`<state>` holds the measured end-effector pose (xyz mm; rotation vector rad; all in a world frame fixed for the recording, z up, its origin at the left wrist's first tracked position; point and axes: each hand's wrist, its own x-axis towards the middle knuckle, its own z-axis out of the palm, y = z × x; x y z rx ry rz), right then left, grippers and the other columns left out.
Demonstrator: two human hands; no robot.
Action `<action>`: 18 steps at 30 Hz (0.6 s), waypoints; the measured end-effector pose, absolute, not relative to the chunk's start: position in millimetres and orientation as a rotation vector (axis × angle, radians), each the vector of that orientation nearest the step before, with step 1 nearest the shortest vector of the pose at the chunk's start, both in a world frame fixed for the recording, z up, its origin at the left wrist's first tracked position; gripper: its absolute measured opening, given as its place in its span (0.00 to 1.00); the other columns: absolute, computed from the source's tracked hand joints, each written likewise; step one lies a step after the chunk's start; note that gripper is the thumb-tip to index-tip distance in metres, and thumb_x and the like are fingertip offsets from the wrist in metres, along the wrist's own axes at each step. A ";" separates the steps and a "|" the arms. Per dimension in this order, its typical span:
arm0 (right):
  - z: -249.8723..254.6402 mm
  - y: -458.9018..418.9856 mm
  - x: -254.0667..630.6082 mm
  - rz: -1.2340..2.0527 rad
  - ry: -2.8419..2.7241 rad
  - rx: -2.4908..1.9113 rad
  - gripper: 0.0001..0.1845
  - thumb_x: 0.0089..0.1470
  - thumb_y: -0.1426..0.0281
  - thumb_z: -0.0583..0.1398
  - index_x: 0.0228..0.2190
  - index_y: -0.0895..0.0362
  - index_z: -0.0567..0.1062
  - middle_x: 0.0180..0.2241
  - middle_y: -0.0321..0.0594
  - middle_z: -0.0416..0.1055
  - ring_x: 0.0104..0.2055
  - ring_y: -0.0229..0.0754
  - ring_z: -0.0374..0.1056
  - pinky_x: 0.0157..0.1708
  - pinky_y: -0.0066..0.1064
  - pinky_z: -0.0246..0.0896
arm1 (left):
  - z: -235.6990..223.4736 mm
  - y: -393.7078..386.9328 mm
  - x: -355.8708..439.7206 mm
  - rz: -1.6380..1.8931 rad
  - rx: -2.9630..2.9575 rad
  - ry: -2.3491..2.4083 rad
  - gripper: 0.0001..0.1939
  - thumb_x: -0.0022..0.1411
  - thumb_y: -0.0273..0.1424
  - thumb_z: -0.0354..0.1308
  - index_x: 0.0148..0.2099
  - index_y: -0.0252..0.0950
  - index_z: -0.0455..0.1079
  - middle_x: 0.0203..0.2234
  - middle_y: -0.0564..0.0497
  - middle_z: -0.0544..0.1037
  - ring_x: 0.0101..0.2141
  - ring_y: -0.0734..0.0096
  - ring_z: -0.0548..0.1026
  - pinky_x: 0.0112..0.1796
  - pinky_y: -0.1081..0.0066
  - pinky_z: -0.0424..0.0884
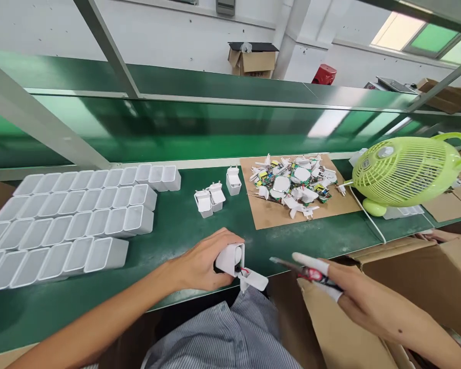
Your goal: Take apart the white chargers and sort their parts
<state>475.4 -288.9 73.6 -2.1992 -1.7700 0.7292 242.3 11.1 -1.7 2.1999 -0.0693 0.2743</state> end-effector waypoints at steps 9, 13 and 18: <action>72.1 -233.5 439.1 0.450 -2.121 -2.094 0.33 0.40 0.87 0.53 0.47 0.52 0.72 0.40 0.39 0.73 0.39 0.46 0.70 0.38 0.36 0.70 | 24.3 9.2 225.4 0.279 2.287 -0.137 0.30 0.55 0.25 0.60 0.61 0.37 0.62 0.46 0.44 0.77 0.44 0.59 0.75 0.46 0.59 0.74; 76.2 -224.1 433.6 0.317 -2.247 -2.088 0.32 0.38 0.88 0.53 0.44 0.54 0.72 0.37 0.39 0.72 0.35 0.46 0.68 0.34 0.36 0.64 | 28.1 7.8 224.3 0.291 2.349 -0.169 0.30 0.56 0.25 0.60 0.61 0.36 0.61 0.44 0.44 0.77 0.42 0.59 0.74 0.45 0.59 0.74; 73.0 -225.8 428.8 0.089 -2.315 -2.077 0.24 0.41 0.87 0.55 0.39 0.55 0.72 0.33 0.41 0.71 0.32 0.48 0.65 0.32 0.38 0.59 | 28.5 6.3 222.7 0.270 2.430 -0.167 0.30 0.58 0.26 0.60 0.62 0.36 0.60 0.42 0.44 0.77 0.40 0.59 0.74 0.44 0.62 0.72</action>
